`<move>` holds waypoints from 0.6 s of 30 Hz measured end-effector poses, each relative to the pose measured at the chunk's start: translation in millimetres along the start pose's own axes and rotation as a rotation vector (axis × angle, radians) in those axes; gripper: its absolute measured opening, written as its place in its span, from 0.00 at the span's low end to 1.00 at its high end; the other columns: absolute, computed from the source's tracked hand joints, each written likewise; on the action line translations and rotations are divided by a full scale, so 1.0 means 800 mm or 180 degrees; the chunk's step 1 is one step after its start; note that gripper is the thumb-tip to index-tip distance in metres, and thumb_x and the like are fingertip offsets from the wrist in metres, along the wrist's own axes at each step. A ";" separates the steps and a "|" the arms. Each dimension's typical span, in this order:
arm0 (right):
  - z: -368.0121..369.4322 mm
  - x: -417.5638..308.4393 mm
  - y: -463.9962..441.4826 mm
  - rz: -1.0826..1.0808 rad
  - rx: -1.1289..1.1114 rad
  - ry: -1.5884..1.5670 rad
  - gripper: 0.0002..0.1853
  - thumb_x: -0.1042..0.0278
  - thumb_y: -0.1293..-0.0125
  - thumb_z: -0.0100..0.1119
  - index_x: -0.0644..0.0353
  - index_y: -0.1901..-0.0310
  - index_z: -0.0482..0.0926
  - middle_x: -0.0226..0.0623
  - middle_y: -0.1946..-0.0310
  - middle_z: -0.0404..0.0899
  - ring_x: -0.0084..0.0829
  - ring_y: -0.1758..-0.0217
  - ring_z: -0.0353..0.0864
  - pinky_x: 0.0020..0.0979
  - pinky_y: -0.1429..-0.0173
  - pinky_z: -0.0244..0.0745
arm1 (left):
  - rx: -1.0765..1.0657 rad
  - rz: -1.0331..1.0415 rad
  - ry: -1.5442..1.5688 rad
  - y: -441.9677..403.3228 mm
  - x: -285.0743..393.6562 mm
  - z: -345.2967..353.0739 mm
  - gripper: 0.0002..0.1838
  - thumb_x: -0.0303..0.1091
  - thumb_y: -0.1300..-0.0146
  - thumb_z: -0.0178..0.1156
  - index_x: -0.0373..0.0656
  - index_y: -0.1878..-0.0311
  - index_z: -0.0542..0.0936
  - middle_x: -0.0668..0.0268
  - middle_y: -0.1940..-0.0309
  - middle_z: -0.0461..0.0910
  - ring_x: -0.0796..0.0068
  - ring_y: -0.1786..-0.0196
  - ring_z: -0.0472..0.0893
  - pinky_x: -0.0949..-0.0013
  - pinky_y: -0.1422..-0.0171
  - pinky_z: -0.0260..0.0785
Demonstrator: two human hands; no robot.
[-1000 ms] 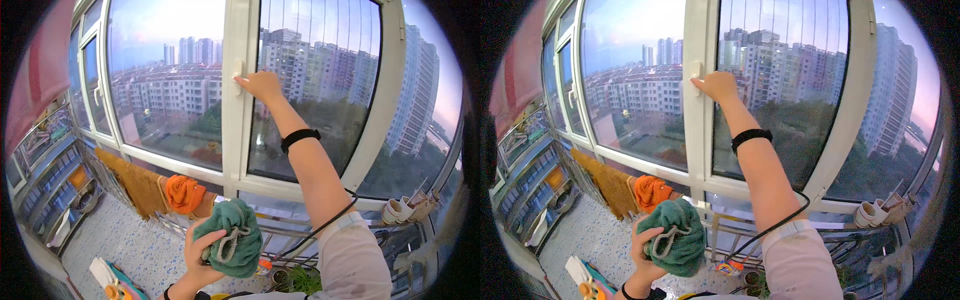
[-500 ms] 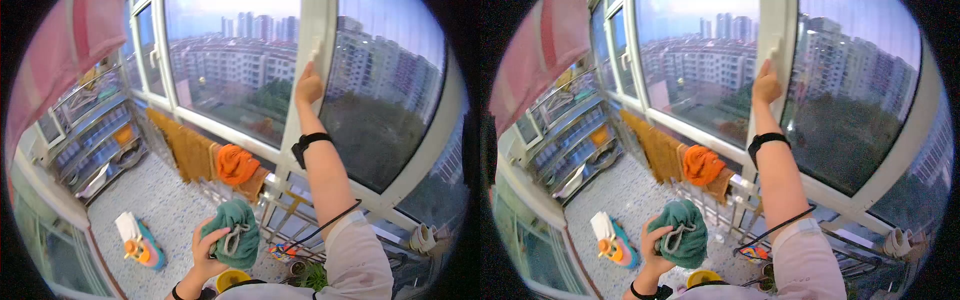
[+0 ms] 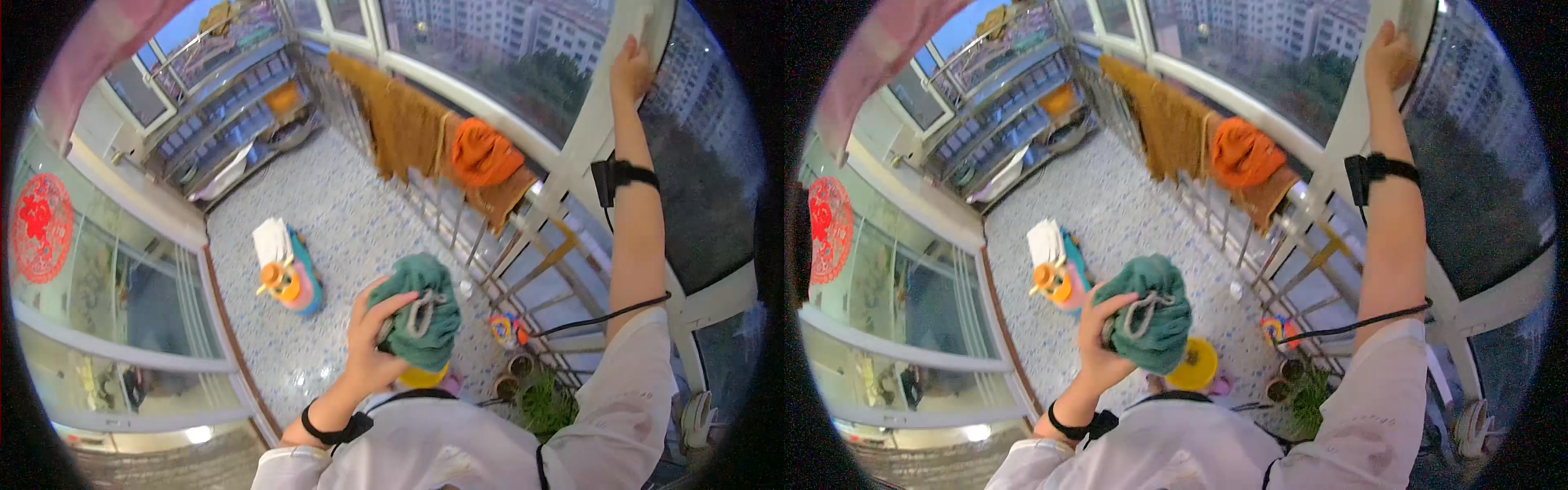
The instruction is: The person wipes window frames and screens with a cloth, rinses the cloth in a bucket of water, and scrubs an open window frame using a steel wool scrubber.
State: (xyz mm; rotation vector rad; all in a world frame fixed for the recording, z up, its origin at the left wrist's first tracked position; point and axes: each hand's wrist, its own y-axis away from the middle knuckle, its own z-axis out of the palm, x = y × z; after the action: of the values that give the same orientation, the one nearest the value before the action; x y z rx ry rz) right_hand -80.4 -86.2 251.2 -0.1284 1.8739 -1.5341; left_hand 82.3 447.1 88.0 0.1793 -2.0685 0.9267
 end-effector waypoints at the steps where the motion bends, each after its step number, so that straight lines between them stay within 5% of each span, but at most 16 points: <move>1: -0.011 0.003 0.026 -0.0403 0.0390 0.0256 0.25 0.46 0.31 0.51 0.63 0.52 0.79 0.52 0.58 0.81 0.50 0.54 0.79 0.48 0.48 0.71 | -0.0080 0.0045 0.0073 0.005 -0.001 -0.005 0.36 0.32 0.65 0.78 0.46 0.45 0.79 0.53 0.44 0.74 0.52 0.38 0.72 0.58 0.34 0.63; 4: -0.072 0.026 0.200 -0.0695 -0.0022 -0.0717 0.21 0.55 0.32 0.56 0.63 0.45 0.75 0.44 0.54 0.78 0.41 0.51 0.76 0.40 0.43 0.69 | -0.0505 -0.0077 0.0174 0.020 -0.022 -0.017 0.36 0.32 0.64 0.77 0.45 0.45 0.79 0.54 0.44 0.74 0.52 0.38 0.72 0.58 0.33 0.63; 7: -0.182 0.026 0.407 0.0348 -0.3580 -0.2268 0.18 0.60 0.29 0.52 0.60 0.43 0.73 0.34 0.56 0.76 0.27 0.51 0.73 0.30 0.46 0.69 | -0.0788 -0.0356 0.0259 0.028 -0.087 -0.006 0.36 0.32 0.64 0.74 0.45 0.45 0.77 0.54 0.46 0.74 0.51 0.39 0.72 0.59 0.34 0.64; 9: -0.250 0.021 0.521 0.1623 -0.5323 -0.2791 0.23 0.53 0.27 0.49 0.52 0.35 0.68 0.31 0.46 0.72 0.26 0.45 0.72 0.31 0.42 0.69 | -0.1040 -0.0648 0.0189 0.036 -0.140 0.015 0.35 0.31 0.64 0.72 0.44 0.45 0.76 0.54 0.47 0.74 0.50 0.41 0.72 0.59 0.36 0.65; 11: -0.310 -0.015 0.589 0.3900 -0.5873 -0.2657 0.29 0.44 0.28 0.45 0.45 0.29 0.60 0.32 0.38 0.66 0.30 0.40 0.71 0.37 0.40 0.71 | -0.1300 -0.0882 0.0156 0.055 -0.208 0.043 0.34 0.31 0.64 0.71 0.44 0.46 0.76 0.54 0.48 0.73 0.50 0.43 0.73 0.59 0.38 0.66; 13: -0.346 -0.017 0.658 0.5918 -0.5708 -0.2723 0.36 0.50 0.28 0.52 0.52 0.25 0.48 0.41 0.31 0.58 0.41 0.30 0.62 0.43 0.35 0.68 | -0.1835 -0.1327 0.0074 0.096 -0.285 0.076 0.36 0.30 0.64 0.69 0.43 0.44 0.74 0.55 0.47 0.72 0.49 0.44 0.73 0.58 0.38 0.67; 15: -0.382 -0.003 0.745 0.4639 -0.6566 -0.2541 0.41 0.52 0.32 0.60 0.51 0.25 0.47 0.41 0.30 0.55 0.44 0.28 0.59 0.46 0.39 0.72 | -0.2249 -0.1402 0.0049 0.166 -0.360 0.112 0.37 0.30 0.64 0.70 0.43 0.43 0.73 0.54 0.46 0.71 0.49 0.43 0.73 0.58 0.38 0.68; 17: -0.402 -0.013 0.785 0.6345 -0.5630 -0.1920 0.45 0.57 0.38 0.68 0.52 0.26 0.49 0.40 0.33 0.59 0.39 0.31 0.64 0.42 0.45 0.77 | -0.2692 -0.1478 0.0107 0.225 -0.433 0.157 0.39 0.33 0.62 0.71 0.43 0.40 0.70 0.52 0.45 0.70 0.48 0.42 0.72 0.56 0.37 0.67; 18: -0.408 -0.001 0.817 0.6389 -0.5602 -0.1904 0.45 0.57 0.38 0.68 0.52 0.26 0.49 0.40 0.33 0.59 0.39 0.31 0.64 0.42 0.45 0.77 | -0.2859 -0.1621 0.0244 0.258 -0.454 0.174 0.41 0.35 0.61 0.72 0.43 0.39 0.68 0.51 0.45 0.70 0.47 0.41 0.72 0.55 0.36 0.66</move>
State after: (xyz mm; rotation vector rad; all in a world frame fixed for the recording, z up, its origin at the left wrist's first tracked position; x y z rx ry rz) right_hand -39.5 374.5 -314.7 0.3731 1.1030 1.3776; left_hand 135.8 431.9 -349.0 0.1657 -2.0248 -0.3188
